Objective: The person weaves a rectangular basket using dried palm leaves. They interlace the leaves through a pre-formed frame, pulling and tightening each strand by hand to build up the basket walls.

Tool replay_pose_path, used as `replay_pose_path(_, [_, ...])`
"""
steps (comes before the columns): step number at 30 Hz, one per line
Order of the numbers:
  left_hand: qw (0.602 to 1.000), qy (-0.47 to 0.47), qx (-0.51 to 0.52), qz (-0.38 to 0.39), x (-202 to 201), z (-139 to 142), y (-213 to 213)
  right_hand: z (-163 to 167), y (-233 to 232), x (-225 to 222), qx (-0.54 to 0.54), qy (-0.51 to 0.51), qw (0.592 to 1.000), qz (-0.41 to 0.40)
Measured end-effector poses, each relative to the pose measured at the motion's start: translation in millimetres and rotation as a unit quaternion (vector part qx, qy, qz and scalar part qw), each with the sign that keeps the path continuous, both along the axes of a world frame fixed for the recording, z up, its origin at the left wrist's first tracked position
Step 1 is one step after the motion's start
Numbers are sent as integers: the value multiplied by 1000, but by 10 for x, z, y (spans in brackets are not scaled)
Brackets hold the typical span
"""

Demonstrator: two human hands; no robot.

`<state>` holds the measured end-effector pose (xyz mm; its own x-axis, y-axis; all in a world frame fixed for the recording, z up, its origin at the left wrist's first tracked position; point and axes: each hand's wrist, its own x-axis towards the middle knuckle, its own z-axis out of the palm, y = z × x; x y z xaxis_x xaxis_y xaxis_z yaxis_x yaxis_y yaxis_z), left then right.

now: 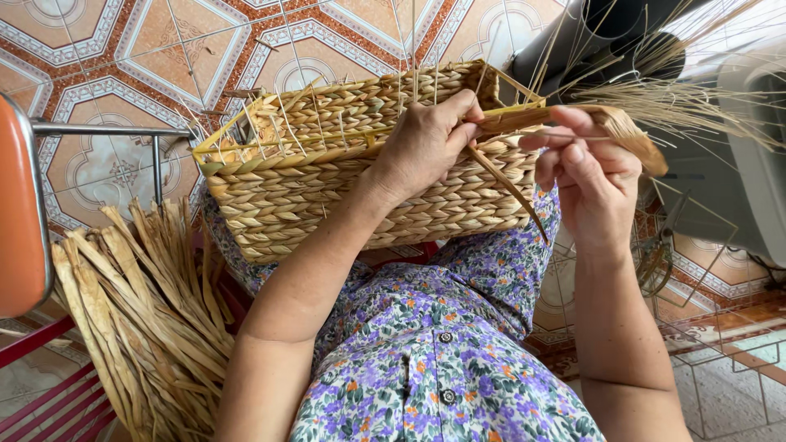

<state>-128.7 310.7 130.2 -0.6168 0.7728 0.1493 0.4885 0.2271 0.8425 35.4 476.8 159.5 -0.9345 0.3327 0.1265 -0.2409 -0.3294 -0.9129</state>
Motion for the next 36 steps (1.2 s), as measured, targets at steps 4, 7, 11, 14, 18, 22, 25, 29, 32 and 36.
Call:
replay_pose_path(4, [999,33,4,19,12,14,-17,-1,-30,82,-4,38,999,2])
replay_pose_path(7, [999,49,7,19,49,47,3,-76,-33,246,22,13,998,-49])
replay_pose_path(11, [998,55,-30,21,100,80,29,-161,-23,374,-1,65,996,-56])
replay_pose_path(14, [993,111,-5,33,122,57,28,-142,-123,309,-67,47,991,-108])
replay_pose_path(18, [990,135,-8,40,145,-48,54,98,-98,200,-185,124,974,-32])
replay_pose_path(22, [987,150,-58,22,124,-138,104,395,381,261,-151,214,964,46])
replay_pose_path(25, [994,109,4,-21,60,-117,39,357,535,326,286,76,948,-118])
replay_pose_path(29, [995,66,46,-58,31,-1,-99,156,525,256,693,-63,716,-61])
replay_pose_path(32, [999,-11,27,-26,74,45,-59,43,682,73,678,-190,709,-30])
replay_pose_path(36, [993,-92,69,11,120,-5,-10,-191,825,-39,319,-337,883,70])
